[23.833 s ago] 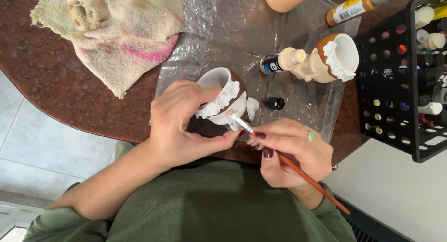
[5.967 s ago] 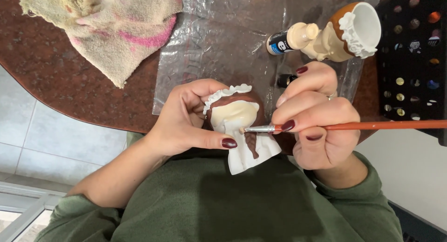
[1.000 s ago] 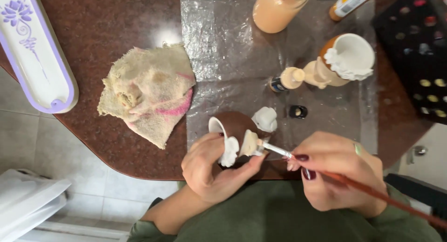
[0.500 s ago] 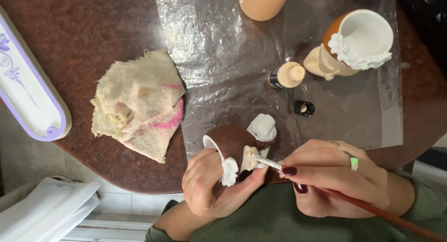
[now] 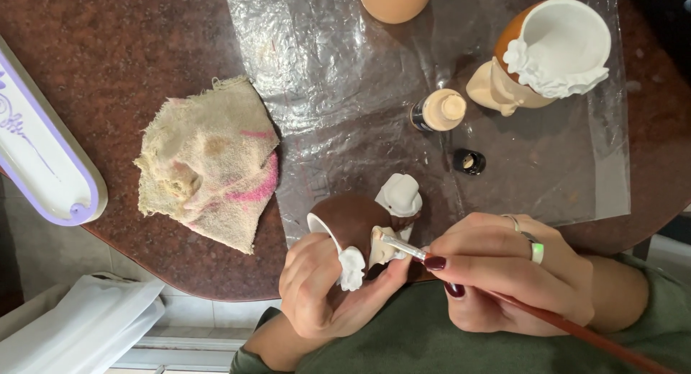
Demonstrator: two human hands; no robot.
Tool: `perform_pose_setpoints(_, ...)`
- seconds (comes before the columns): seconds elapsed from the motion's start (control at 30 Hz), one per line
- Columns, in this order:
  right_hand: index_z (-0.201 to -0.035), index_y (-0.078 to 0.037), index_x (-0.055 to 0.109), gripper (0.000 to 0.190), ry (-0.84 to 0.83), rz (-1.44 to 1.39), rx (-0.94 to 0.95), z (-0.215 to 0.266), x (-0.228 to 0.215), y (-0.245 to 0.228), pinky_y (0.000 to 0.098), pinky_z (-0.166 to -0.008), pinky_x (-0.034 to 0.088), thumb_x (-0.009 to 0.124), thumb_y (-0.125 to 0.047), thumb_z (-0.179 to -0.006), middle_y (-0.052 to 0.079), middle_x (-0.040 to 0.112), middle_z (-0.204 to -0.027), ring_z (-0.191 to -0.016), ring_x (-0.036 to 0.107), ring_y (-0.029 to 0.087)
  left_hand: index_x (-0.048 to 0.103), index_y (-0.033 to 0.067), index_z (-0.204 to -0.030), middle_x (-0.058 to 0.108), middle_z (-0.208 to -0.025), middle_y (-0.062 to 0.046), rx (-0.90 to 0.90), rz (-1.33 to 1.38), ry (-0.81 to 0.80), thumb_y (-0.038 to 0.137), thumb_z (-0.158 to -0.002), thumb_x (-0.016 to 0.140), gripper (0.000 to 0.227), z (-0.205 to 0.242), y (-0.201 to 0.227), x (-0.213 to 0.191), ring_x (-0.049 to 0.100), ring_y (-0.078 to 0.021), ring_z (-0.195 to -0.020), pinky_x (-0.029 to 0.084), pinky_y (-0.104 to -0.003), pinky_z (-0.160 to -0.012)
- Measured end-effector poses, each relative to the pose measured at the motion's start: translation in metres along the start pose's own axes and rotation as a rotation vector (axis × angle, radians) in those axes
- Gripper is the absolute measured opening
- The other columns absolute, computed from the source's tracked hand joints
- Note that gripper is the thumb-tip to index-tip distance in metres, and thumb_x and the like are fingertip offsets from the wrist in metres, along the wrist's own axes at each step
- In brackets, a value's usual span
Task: Painting the face and hair of a small ceramic figurine with a fine brush.
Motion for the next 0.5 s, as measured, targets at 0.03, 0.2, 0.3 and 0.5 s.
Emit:
perform_pose_setpoints(0.03, -0.108, 0.009, 0.059, 0.02, 0.009, 0.009, -0.008, -0.0002, 0.0001, -0.0006, 0.0378, -0.068, 0.065, 0.066, -0.006, -0.096, 0.02, 0.067, -0.101, -0.08, 0.075, 0.027, 0.05, 0.0027, -0.11, 0.065, -0.089, -0.007, 0.006, 0.003, -0.007, 0.024, -0.065, 0.105, 0.074, -0.0002, 0.0004, 0.0002, 0.067, -0.0232, -0.074, 0.057, -0.036, -0.07)
perform_pose_setpoints(0.2, -0.104, 0.009, 0.06, 0.019, 0.056, 0.047, -0.045, -0.0004, 0.0006, -0.0012, 0.0366, -0.065, 0.066, 0.065, -0.006, -0.096, 0.02, 0.068, -0.096, -0.075, 0.075, 0.026, 0.05, 0.0022, -0.109, 0.066, -0.089, -0.008, 0.013, 0.007, -0.008, 0.024, -0.067, 0.104, 0.072, -0.0007, 0.0008, 0.0004, 0.067, -0.0231, -0.074, 0.057, -0.036, -0.071)
perform_pose_setpoints(0.3, -0.103, 0.009, 0.06, 0.018, 0.062, 0.071, -0.072, -0.0009, 0.0016, -0.0036, 0.0353, -0.063, 0.065, 0.065, -0.006, -0.095, 0.02, 0.069, -0.093, -0.073, 0.074, 0.025, 0.051, 0.002, -0.109, 0.066, -0.089, -0.007, 0.013, 0.007, -0.019, 0.023, -0.068, 0.104, 0.071, -0.0001, 0.001, -0.0003, 0.068, -0.0232, -0.075, 0.057, -0.036, -0.071)
perform_pose_setpoints(0.5, -0.1, 0.009, 0.06, 0.016, 0.055, 0.086, -0.088, -0.0009, 0.0021, -0.0052, 0.034, -0.062, 0.066, 0.064, -0.005, -0.095, 0.02, 0.069, -0.09, -0.071, 0.074, 0.023, 0.051, 0.0018, -0.109, 0.066, -0.089, -0.008, 0.016, 0.001, -0.021, 0.023, -0.068, 0.104, 0.07, 0.0, 0.001, 0.001, 0.069, -0.0234, -0.075, 0.057, -0.035, -0.071)
Point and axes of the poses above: each hand's wrist, its own z-axis away from the middle knuckle, its own x-axis out of the palm, y = z × x, the point moved 9 cm from there along -z, towards the middle knuckle
